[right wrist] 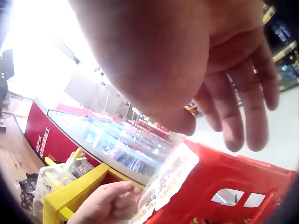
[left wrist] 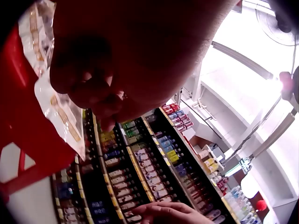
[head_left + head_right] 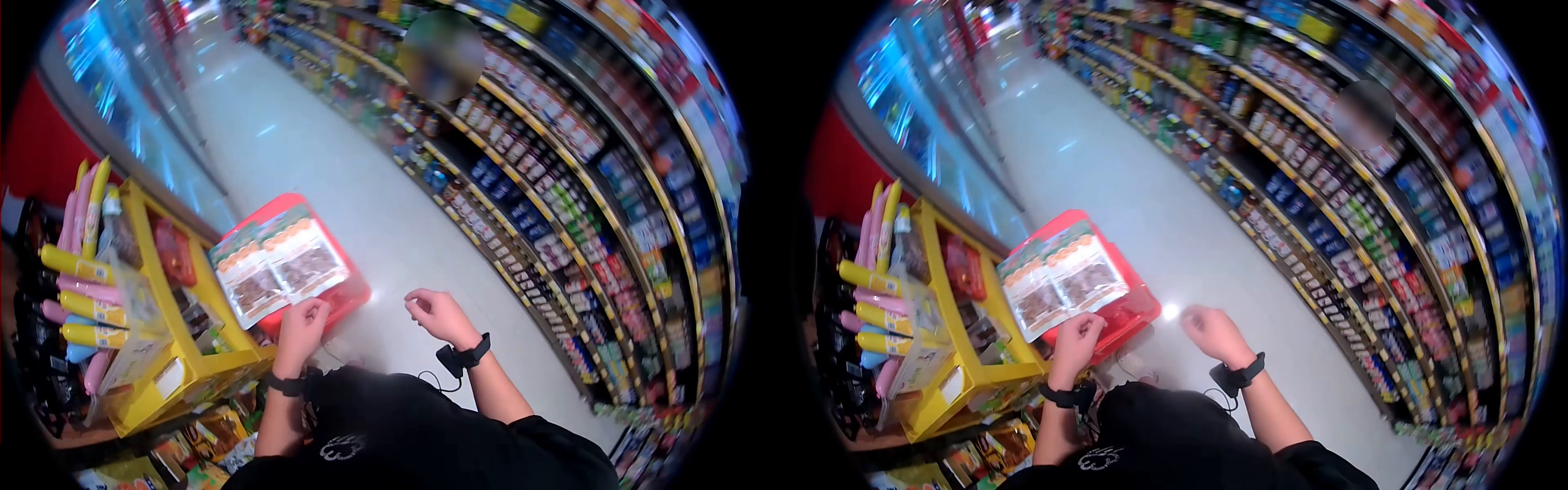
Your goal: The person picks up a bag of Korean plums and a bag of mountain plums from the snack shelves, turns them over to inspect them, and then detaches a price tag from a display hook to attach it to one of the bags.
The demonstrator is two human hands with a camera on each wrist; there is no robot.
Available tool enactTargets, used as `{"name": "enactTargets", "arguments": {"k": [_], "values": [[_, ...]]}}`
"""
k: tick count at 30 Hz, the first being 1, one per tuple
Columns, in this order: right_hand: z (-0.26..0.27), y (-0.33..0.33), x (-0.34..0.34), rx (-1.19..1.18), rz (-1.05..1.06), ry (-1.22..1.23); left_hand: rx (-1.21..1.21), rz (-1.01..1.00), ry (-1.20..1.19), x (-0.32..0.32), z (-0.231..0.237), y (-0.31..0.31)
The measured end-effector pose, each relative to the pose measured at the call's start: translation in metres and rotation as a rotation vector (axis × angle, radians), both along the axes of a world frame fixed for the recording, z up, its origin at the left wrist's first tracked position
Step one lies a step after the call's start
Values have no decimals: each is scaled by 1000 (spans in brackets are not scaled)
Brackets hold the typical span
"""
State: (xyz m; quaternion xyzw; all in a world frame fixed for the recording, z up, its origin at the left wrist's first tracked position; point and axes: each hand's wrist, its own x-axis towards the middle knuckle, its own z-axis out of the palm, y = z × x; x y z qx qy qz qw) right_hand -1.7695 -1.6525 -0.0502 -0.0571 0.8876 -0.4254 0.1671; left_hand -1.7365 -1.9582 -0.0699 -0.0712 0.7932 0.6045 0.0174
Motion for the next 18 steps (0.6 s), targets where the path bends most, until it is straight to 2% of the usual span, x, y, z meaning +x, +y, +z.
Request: {"name": "enactTargets", "arguments": {"k": [3,5,7,12,14,18], "values": [[1,57,54,-121,-85,98,-16,-130,25,16,16,51],[9,93,92,-167,-143,75,-78,-258,42,29,30,84],[6,130,130,-207,-218,127,-24,-370,-30,44,38,119],[8,204,231,-214,-402,228,-28,-634,-31,73,36,205],[12,231,268,-185,-460,275,150,-747,-167,78,27,234],[21,272,339,-155,-648,276,156,-997,31,96,35,315]]}}
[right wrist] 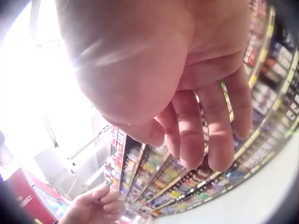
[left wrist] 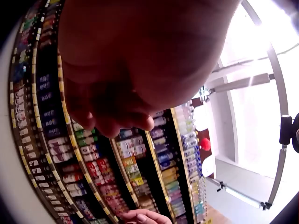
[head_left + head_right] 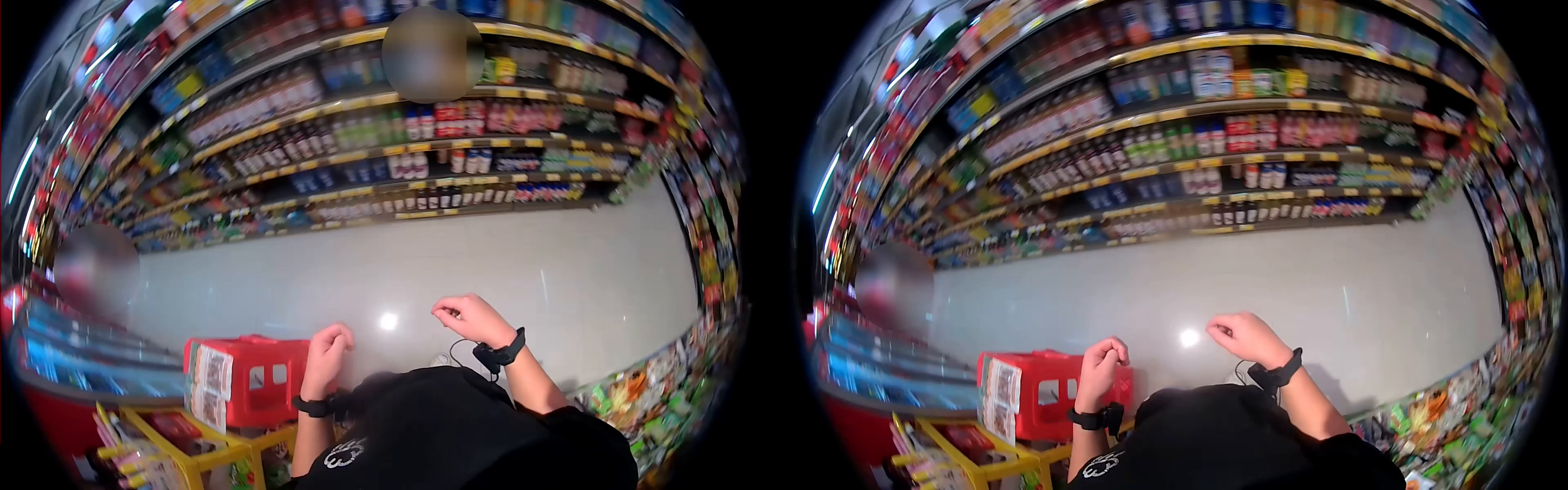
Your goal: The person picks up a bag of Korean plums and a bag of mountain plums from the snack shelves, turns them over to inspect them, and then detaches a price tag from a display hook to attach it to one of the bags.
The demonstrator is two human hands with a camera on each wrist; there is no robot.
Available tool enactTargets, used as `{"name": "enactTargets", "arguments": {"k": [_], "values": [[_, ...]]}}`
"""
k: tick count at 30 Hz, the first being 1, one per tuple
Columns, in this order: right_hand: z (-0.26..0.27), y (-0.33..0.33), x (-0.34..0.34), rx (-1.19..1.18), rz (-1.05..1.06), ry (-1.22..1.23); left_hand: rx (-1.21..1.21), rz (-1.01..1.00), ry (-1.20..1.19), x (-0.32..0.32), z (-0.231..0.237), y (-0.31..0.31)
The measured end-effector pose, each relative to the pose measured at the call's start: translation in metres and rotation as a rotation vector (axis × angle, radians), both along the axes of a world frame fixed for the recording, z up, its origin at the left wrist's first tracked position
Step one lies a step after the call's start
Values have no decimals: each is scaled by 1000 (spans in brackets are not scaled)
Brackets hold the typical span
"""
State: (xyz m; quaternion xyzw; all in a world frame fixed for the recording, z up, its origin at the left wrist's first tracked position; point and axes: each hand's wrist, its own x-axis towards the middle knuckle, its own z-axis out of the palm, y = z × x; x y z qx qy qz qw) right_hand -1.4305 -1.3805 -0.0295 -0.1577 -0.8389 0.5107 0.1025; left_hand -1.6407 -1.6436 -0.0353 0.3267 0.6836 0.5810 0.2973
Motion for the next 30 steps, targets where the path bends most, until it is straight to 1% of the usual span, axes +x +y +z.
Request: {"name": "enactTargets", "arguments": {"k": [1,5,9,11,13,14,18,20,23,24,27,28,30], "values": [[2,8,16,4,-45,-27,-5,-52,9,4,4,18],[-1,23,82,-15,-271,15,-85,-319,-79,20,13,90],[-5,26,149,-18,-531,38,-158,-575,-200,34,-1,167],[-7,27,177,-39,-651,21,-178,-688,-212,48,-5,207],[-16,33,201,-21,-805,16,-217,-765,-153,65,-6,248],[-18,38,211,-29,-852,4,-227,-803,-163,71,-6,268],[-26,68,231,-92,-981,-4,-224,-971,-148,91,-21,349],[-24,92,234,-67,-981,-53,-207,-1034,-139,99,-28,389],[-4,134,233,-36,-1035,-63,-222,-1106,-160,107,-30,456],[3,151,237,-65,-1004,-148,-217,-1129,-160,109,-30,479],[17,205,240,-105,-1016,-191,-195,-1159,-173,114,-24,540],[18,223,241,-24,-1022,-130,-183,-1183,-178,116,-19,561],[21,259,247,11,-1035,-116,-162,-1221,-173,119,-15,603]]}}
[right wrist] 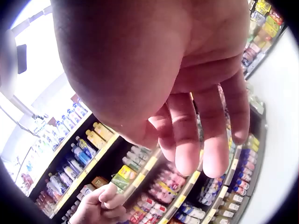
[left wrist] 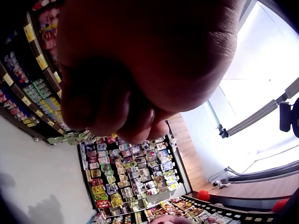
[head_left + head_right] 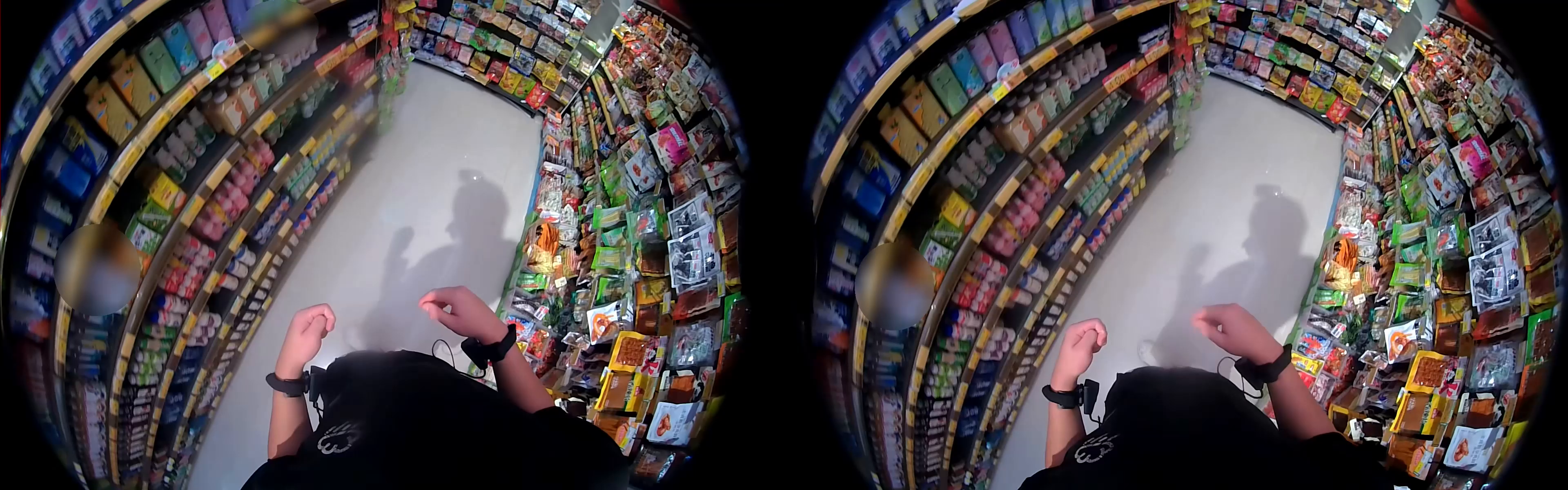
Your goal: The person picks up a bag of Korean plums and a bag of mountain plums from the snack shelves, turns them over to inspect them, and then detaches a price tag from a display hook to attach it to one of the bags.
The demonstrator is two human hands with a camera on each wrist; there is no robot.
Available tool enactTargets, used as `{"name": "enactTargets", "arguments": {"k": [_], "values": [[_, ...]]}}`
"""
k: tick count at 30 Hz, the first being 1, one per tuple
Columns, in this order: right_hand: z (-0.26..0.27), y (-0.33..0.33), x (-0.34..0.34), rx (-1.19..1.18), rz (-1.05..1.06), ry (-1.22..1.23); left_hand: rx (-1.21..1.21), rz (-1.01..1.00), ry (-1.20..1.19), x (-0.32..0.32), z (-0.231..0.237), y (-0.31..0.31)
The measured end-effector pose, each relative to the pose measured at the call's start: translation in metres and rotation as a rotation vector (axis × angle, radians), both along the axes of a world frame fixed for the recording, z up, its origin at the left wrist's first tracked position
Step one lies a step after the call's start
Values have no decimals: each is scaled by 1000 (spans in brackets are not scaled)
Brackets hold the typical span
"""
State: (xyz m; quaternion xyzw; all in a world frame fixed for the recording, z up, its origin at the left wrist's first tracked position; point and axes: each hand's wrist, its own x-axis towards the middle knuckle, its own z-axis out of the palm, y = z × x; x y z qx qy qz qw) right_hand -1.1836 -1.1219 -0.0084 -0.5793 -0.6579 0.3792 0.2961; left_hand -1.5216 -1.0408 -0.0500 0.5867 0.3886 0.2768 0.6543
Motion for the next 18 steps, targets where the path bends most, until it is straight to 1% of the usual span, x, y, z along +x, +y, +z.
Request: {"name": "enactTargets", "arguments": {"k": [2,4,5,7,9,11,13,15,18], "values": [[7,26,4,27,-25,3,41,1,-51,7,-1,37],[15,46,6,-45,-140,85,64,-17,-45,14,-2,70],[14,54,10,-35,-164,91,89,-21,-36,19,0,88],[7,65,19,-56,-190,222,112,-56,-13,36,11,115],[3,75,34,-61,-227,230,77,-80,-1,53,12,140],[-6,87,51,-81,-281,248,105,-116,29,76,10,163],[-15,103,73,-50,-315,253,116,-143,55,101,13,184],[-24,127,98,-14,-331,254,42,-128,60,126,16,203],[-36,170,143,1,-329,237,123,-53,109,167,6,238]]}}
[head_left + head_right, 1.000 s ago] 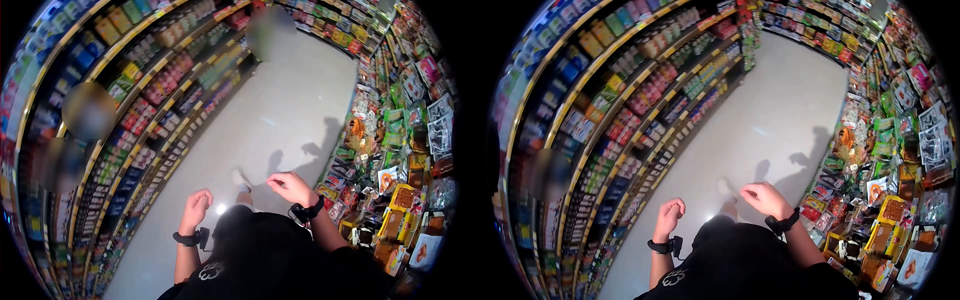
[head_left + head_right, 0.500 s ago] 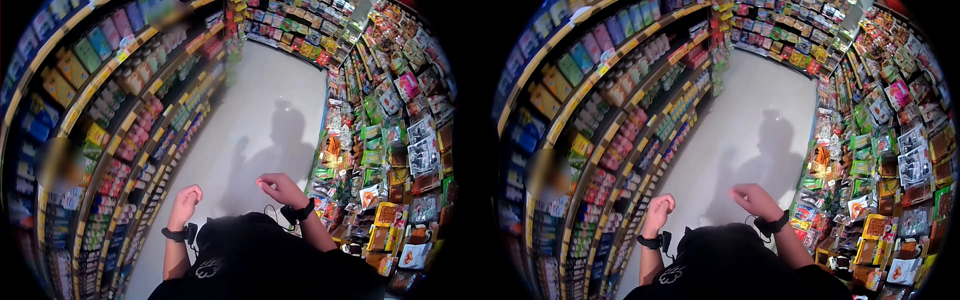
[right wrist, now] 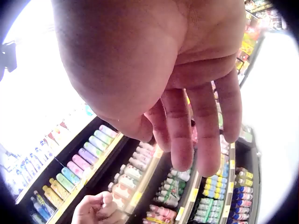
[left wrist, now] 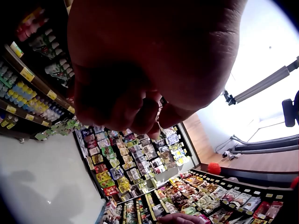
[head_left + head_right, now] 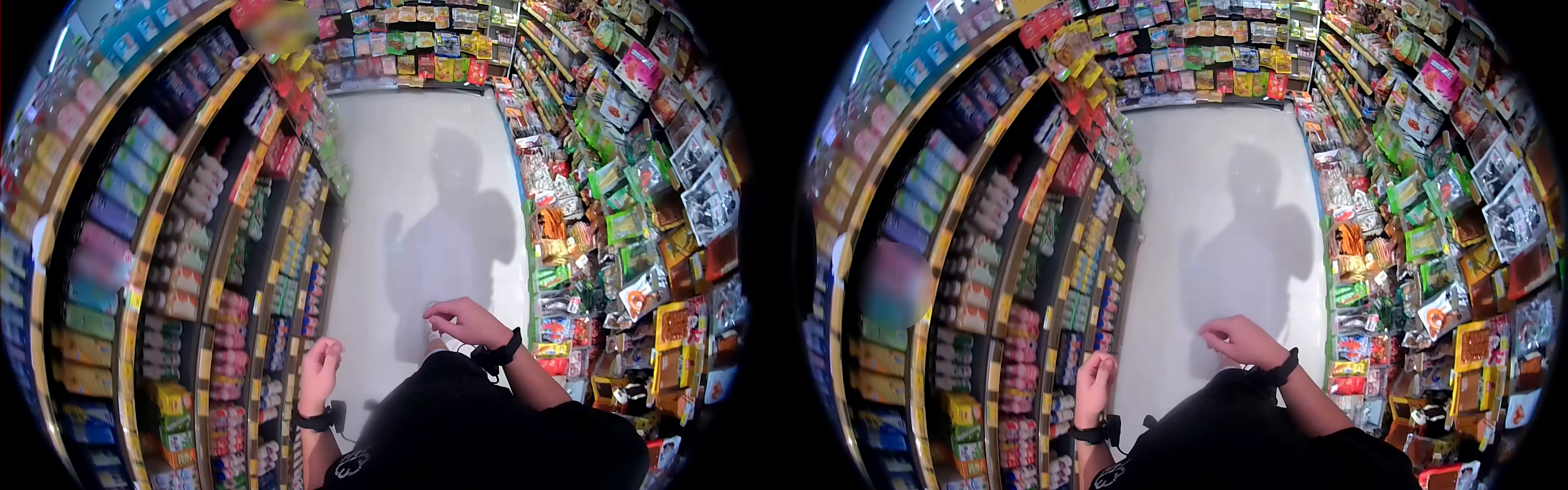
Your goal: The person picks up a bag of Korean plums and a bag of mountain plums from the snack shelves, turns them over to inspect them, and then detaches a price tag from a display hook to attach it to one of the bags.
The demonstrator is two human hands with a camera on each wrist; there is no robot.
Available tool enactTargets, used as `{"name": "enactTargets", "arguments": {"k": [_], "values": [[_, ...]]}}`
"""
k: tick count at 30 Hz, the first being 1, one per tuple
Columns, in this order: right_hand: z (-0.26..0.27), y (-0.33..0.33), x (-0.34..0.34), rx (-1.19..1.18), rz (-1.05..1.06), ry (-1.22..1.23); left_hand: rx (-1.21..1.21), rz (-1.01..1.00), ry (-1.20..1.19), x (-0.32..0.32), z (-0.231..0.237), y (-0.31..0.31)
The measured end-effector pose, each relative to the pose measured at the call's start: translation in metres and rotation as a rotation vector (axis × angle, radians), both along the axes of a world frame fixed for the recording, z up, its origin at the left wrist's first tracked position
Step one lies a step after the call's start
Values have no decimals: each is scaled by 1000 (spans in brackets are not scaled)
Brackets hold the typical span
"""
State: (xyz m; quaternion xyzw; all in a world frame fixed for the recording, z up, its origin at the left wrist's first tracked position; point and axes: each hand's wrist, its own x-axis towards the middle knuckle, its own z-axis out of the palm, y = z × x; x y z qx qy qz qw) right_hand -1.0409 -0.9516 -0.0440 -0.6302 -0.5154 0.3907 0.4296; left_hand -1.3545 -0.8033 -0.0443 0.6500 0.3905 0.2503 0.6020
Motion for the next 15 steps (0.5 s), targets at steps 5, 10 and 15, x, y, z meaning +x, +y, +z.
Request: {"name": "enactTargets", "arguments": {"k": [5,10,15], "values": [[7,68,85,52,34,-72,62,3,73,76,7,63],[22,113,172,33,36,-92,81,115,-39,166,7,125],[16,148,230,14,31,-139,63,96,-82,229,13,165]]}}
